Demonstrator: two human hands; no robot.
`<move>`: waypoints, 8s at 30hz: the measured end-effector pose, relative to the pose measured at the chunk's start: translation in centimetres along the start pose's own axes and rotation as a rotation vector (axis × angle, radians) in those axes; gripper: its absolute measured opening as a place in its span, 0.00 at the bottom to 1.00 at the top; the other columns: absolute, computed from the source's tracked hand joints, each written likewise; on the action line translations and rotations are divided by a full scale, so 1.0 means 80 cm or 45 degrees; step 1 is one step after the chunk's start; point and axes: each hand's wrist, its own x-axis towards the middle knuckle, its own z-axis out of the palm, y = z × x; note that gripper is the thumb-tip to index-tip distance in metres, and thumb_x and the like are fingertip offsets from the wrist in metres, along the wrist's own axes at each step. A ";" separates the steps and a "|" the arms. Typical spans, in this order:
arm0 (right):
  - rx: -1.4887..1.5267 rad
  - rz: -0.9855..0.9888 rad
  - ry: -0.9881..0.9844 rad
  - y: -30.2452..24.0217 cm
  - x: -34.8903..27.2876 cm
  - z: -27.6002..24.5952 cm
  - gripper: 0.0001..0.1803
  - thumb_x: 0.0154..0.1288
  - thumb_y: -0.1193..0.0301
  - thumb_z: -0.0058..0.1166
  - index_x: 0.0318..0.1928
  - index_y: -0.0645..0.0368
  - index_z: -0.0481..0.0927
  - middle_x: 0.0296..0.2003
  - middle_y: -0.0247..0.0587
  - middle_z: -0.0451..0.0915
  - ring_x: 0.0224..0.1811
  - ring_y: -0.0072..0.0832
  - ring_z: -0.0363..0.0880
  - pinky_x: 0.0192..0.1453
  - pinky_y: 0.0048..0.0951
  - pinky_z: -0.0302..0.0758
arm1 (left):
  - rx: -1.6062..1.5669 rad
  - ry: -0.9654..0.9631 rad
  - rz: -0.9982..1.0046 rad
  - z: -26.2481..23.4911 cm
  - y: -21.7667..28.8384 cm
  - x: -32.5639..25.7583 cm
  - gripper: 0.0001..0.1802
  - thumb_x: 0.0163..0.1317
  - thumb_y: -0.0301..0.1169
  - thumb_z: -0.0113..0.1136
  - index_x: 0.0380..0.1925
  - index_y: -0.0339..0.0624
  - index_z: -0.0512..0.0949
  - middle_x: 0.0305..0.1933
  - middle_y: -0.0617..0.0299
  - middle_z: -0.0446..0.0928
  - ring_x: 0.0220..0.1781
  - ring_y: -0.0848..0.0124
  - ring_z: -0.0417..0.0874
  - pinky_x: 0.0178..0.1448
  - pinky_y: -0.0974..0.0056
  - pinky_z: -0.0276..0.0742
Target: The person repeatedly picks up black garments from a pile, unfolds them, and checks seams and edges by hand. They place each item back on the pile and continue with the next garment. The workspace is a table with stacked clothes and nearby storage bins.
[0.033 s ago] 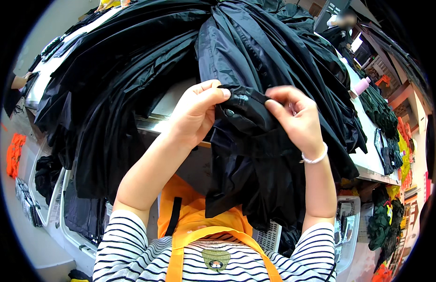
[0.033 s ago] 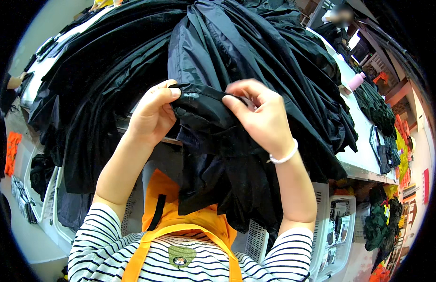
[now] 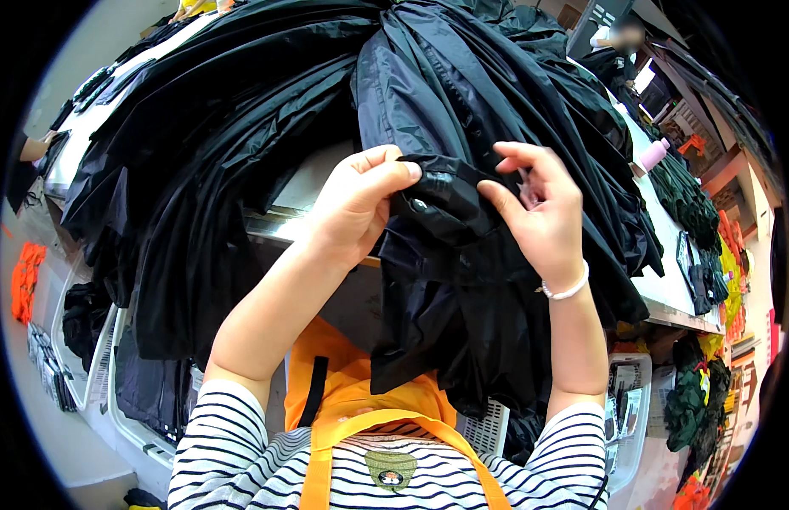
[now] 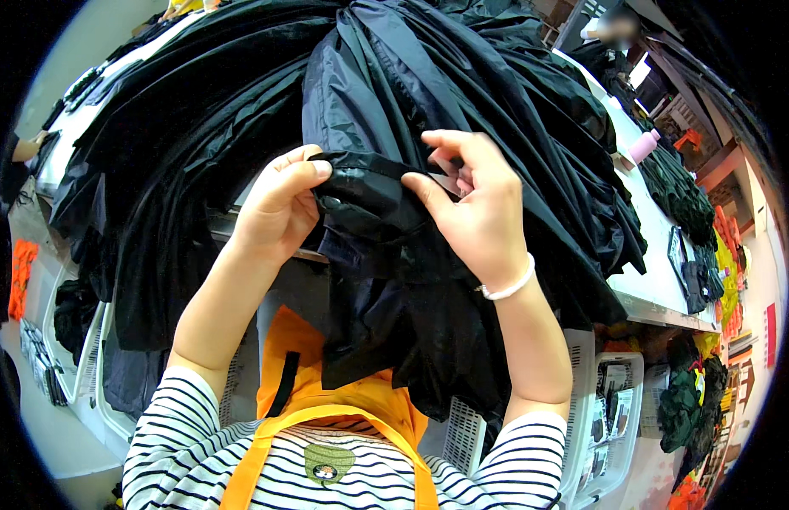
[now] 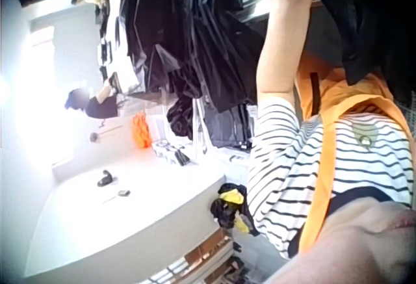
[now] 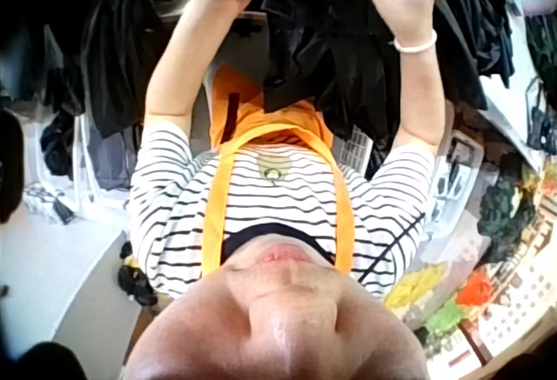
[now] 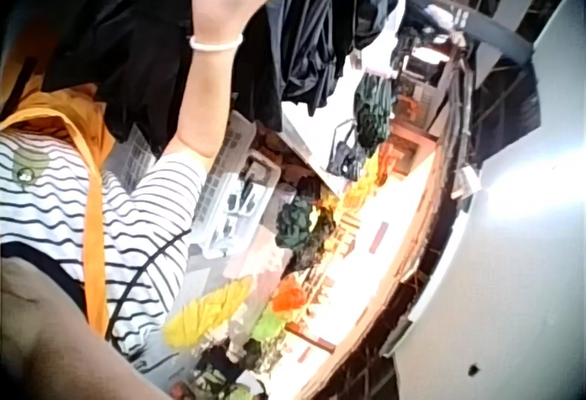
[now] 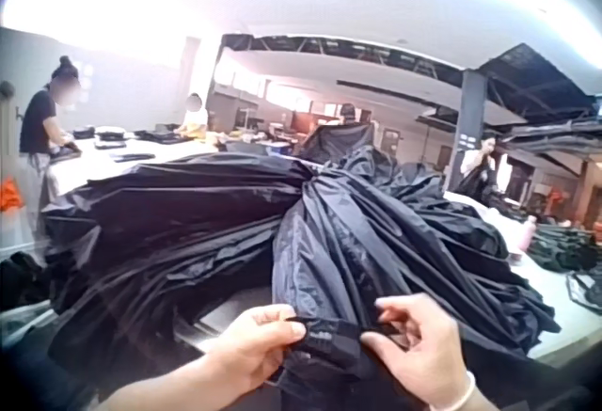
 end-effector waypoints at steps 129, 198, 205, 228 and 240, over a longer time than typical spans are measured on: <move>0.251 0.124 -0.638 -0.029 -0.054 -0.037 0.11 0.68 0.73 0.53 0.47 0.62 0.69 0.35 0.34 0.72 0.33 0.17 0.68 0.42 0.17 0.70 | 1.707 -0.285 1.696 -0.001 -0.017 -0.047 0.14 0.40 0.19 0.67 0.28 0.40 0.74 0.34 0.56 0.78 0.28 0.64 0.77 0.33 0.66 0.74; 0.681 0.387 -0.643 0.084 0.052 0.053 0.16 0.63 0.71 0.61 0.50 0.65 0.79 0.39 0.35 0.83 0.35 0.16 0.76 0.41 0.18 0.72 | 0.043 0.091 -0.002 -0.060 -0.010 0.055 0.16 0.71 0.40 0.50 0.40 0.37 0.78 0.39 0.59 0.82 0.40 0.69 0.84 0.48 0.64 0.80; 0.803 0.744 -0.375 0.068 0.027 0.050 0.12 0.67 0.72 0.54 0.24 0.54 0.72 0.17 0.21 0.66 0.17 0.11 0.58 0.21 0.19 0.54 | 1.640 0.107 0.610 -0.041 0.007 0.011 0.27 0.49 0.38 0.73 0.48 0.37 0.76 0.48 0.57 0.78 0.53 0.64 0.79 0.54 0.64 0.72; 0.380 0.291 -0.249 0.062 0.019 0.077 0.25 0.61 0.81 0.56 0.59 0.59 0.72 0.38 0.32 0.76 0.24 0.08 0.61 0.29 0.12 0.62 | 1.605 0.278 0.688 -0.114 0.007 -0.036 0.29 0.49 0.21 0.67 0.55 0.42 0.76 0.55 0.58 0.76 0.59 0.65 0.74 0.62 0.64 0.69; 0.465 0.441 -0.367 0.064 0.023 0.066 0.07 0.62 0.81 0.53 0.40 0.67 0.80 0.28 0.26 0.77 0.28 0.10 0.68 0.33 0.16 0.67 | 1.498 0.414 0.729 -0.078 0.032 0.031 0.07 0.62 0.24 0.58 0.37 0.34 0.82 0.31 0.55 0.83 0.35 0.72 0.83 0.42 0.69 0.77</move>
